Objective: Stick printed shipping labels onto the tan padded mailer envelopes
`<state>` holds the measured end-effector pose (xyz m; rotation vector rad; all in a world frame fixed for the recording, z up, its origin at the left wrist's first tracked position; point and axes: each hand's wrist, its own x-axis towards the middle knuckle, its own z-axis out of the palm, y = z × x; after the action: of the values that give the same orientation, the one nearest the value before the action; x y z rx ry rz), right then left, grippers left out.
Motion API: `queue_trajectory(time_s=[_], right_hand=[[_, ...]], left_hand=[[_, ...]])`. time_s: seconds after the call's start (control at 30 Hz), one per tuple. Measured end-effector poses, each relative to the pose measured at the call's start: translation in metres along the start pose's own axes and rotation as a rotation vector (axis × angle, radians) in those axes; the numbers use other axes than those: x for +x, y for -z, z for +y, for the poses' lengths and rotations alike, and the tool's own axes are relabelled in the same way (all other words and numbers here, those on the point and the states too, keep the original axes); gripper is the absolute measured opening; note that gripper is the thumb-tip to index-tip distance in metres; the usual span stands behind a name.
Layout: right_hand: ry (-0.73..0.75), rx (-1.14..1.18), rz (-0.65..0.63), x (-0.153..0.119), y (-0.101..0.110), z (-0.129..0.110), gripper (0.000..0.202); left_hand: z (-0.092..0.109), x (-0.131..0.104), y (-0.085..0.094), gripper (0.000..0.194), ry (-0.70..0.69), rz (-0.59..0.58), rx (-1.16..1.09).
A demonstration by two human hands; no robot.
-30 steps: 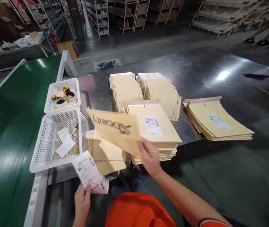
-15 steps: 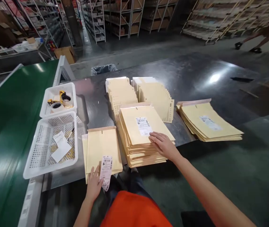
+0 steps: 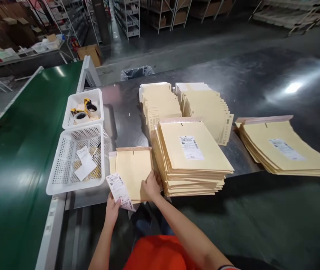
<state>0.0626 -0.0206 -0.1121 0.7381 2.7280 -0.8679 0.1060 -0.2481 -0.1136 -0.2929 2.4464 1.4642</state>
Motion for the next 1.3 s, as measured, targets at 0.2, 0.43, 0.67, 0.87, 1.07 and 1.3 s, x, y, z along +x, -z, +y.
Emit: queue_trajectory(time_s=[0.2,0.43,0.67,0.87,1.07,1.3], right_hand=[[0.2,0.144,0.059,0.008,-0.016,0.014,0.061],[0.107,0.152,0.017,0.004,0.005,-0.001,0.055],[0.381,0.805,-0.395,-0.026,0.048,-0.026,0.038],[0.34,0.864,-0.523,-0.048,0.073,-0.035,0.011],[0.569,0.601,-0.366,-0.078,0.08,-0.026,0.011],[0.349,0.608,-0.194,-0.022,0.031,-0.031,0.009]], left_hand=[[-0.004,0.001,-0.004,0.059,0.116,0.016,-0.138],[0.02,-0.014,-0.001,0.051,0.037,0.057,-0.12],[0.059,-0.079,0.001,0.041,-0.115,-0.334,-0.065],[0.053,-0.083,-0.01,0.052,-0.002,-0.305,-0.101],[0.082,-0.051,-0.023,0.036,0.136,-0.14,-0.492],[0.064,-0.042,-0.059,0.041,0.285,0.042,-0.431]])
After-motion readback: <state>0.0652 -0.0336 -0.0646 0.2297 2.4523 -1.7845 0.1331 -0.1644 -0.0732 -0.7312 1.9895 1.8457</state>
